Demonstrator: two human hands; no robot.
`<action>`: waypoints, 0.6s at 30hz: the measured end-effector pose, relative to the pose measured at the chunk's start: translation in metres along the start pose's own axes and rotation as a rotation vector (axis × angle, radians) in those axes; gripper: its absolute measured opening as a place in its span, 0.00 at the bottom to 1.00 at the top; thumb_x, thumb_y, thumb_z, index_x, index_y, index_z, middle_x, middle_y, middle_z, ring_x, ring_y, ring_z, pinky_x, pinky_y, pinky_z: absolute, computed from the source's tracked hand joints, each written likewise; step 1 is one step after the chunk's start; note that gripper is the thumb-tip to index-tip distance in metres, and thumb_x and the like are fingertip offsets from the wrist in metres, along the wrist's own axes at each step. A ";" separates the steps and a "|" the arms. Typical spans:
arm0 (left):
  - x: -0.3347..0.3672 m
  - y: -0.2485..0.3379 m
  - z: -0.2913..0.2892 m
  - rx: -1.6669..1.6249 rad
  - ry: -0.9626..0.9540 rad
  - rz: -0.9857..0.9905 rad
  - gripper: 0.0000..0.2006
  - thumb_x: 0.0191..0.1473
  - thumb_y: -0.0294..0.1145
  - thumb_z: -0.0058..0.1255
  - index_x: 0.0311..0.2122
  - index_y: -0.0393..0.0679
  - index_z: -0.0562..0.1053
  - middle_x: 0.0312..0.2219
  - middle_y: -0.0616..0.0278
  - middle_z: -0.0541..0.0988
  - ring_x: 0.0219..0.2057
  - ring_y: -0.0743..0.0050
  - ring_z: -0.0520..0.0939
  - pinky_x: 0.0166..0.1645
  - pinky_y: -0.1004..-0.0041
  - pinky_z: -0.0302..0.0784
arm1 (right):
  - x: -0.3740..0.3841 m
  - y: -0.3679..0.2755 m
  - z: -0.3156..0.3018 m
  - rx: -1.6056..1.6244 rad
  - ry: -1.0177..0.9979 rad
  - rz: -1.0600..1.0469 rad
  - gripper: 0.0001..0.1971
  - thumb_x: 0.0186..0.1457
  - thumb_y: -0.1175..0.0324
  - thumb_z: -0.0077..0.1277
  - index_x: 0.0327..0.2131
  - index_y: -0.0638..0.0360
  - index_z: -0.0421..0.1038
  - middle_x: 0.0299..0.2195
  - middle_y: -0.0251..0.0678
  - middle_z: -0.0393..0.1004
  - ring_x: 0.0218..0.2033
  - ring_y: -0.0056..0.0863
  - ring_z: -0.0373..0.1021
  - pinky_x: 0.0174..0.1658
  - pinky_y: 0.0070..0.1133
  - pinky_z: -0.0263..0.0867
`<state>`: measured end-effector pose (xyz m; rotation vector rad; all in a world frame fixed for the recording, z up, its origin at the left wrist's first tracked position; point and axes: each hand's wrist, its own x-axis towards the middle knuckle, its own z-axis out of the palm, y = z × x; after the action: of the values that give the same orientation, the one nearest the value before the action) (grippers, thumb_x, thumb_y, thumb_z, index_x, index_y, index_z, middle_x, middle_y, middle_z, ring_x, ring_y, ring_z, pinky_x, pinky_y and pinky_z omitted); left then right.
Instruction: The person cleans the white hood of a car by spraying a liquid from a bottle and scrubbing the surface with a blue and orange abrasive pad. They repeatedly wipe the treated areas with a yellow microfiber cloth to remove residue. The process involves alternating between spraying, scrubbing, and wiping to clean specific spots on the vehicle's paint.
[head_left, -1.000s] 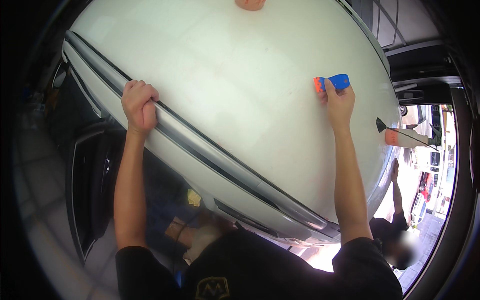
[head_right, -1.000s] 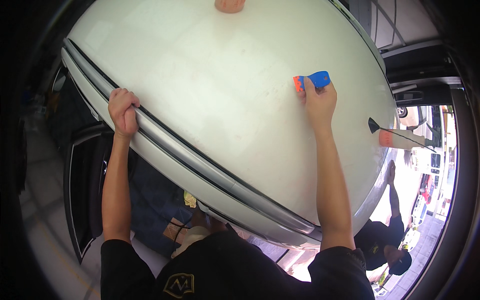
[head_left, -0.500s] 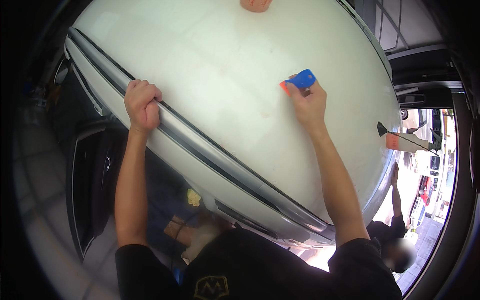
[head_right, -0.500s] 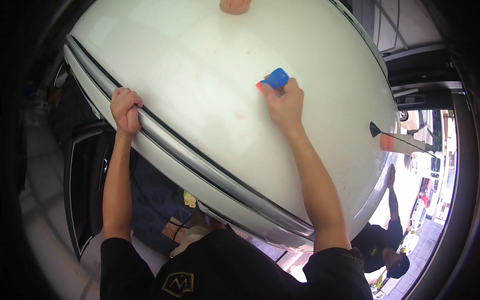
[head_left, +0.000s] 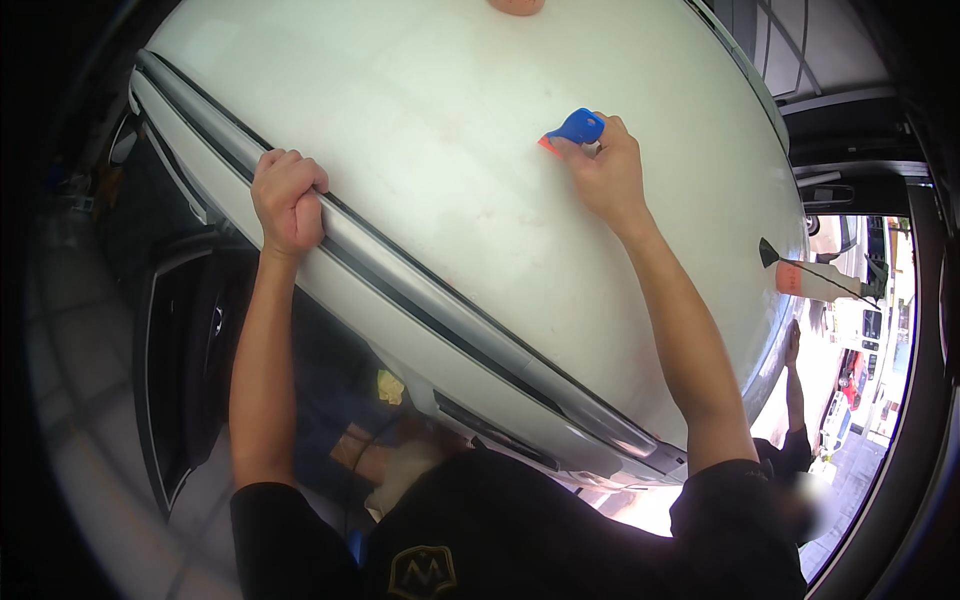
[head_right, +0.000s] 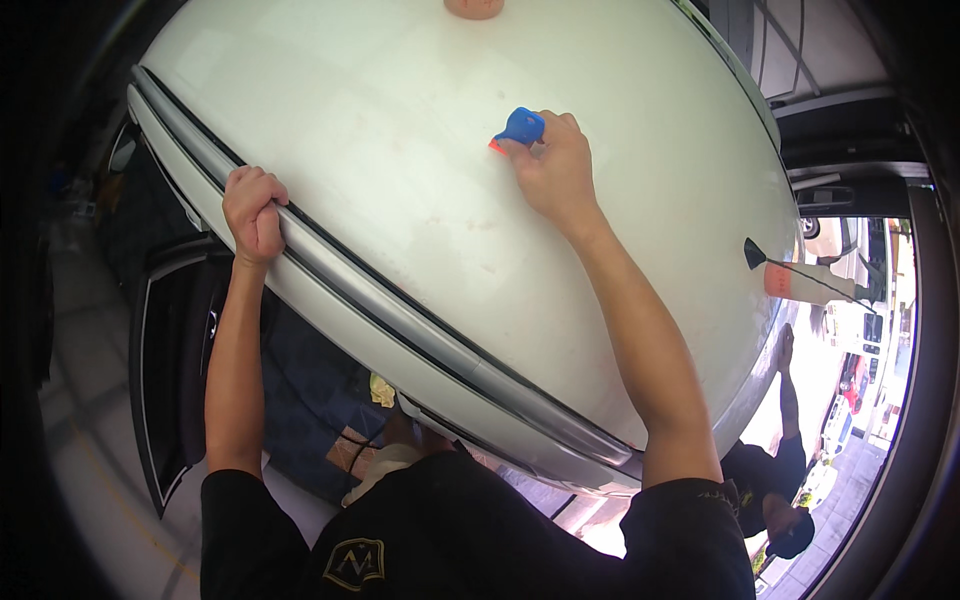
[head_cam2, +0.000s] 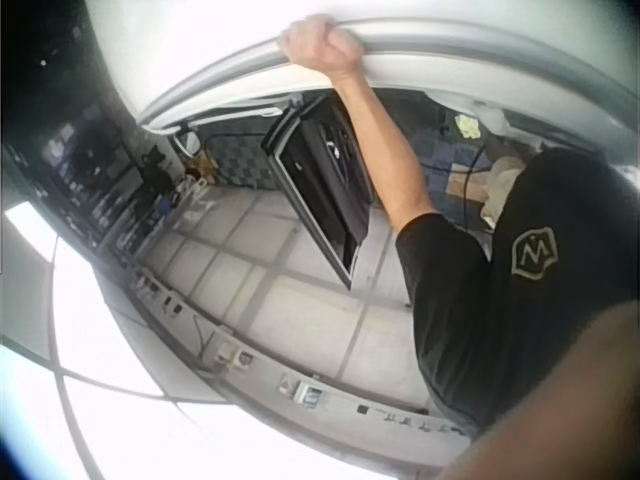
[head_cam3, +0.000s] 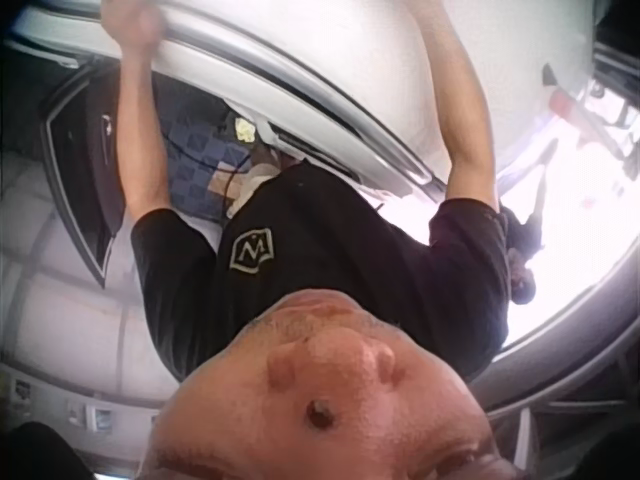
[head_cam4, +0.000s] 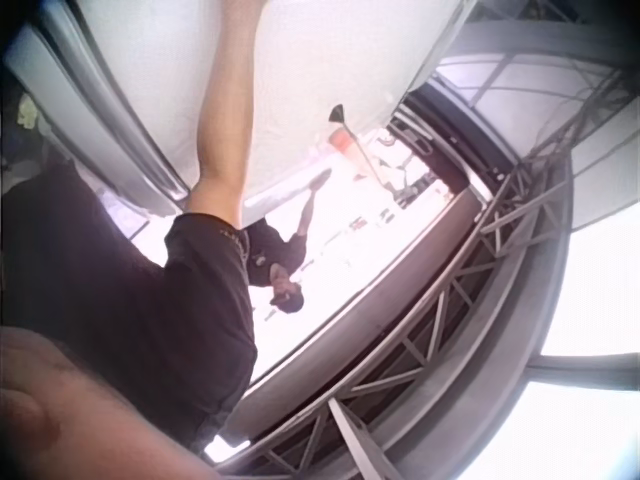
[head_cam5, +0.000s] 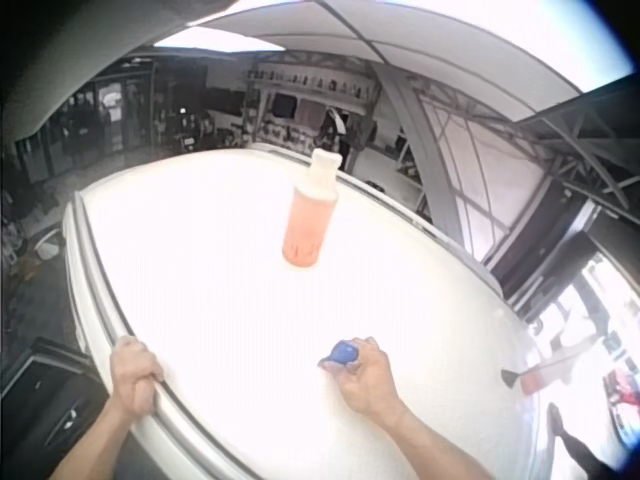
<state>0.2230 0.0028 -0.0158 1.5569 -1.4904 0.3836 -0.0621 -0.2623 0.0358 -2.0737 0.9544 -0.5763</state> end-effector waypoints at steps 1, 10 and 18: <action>0.000 -0.001 0.000 0.003 0.006 -0.005 0.03 0.35 0.28 0.42 0.20 0.43 0.68 0.15 0.60 0.63 0.19 0.59 0.64 0.35 0.65 0.62 | -0.005 -0.006 0.004 -0.042 -0.086 -0.096 0.06 0.58 0.71 0.65 0.36 0.60 0.79 0.33 0.36 0.74 0.33 0.28 0.73 0.37 0.27 0.70; -0.004 -0.002 -0.003 0.008 0.001 -0.005 0.03 0.35 0.28 0.42 0.20 0.43 0.67 0.15 0.60 0.63 0.19 0.58 0.63 0.35 0.64 0.62 | -0.038 -0.011 0.020 -0.115 -0.169 -0.220 0.08 0.58 0.69 0.64 0.38 0.61 0.79 0.31 0.39 0.76 0.33 0.31 0.74 0.38 0.29 0.71; -0.002 -0.002 0.002 0.002 0.002 0.005 0.03 0.35 0.27 0.42 0.20 0.43 0.68 0.16 0.60 0.64 0.19 0.58 0.64 0.36 0.64 0.64 | -0.011 -0.011 0.016 -0.058 -0.066 -0.118 0.07 0.56 0.70 0.63 0.32 0.63 0.76 0.29 0.42 0.74 0.37 0.39 0.69 0.42 0.33 0.68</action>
<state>0.2235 0.0026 -0.0186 1.5547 -1.4930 0.3895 -0.0541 -0.2417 0.0337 -2.1984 0.8243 -0.5422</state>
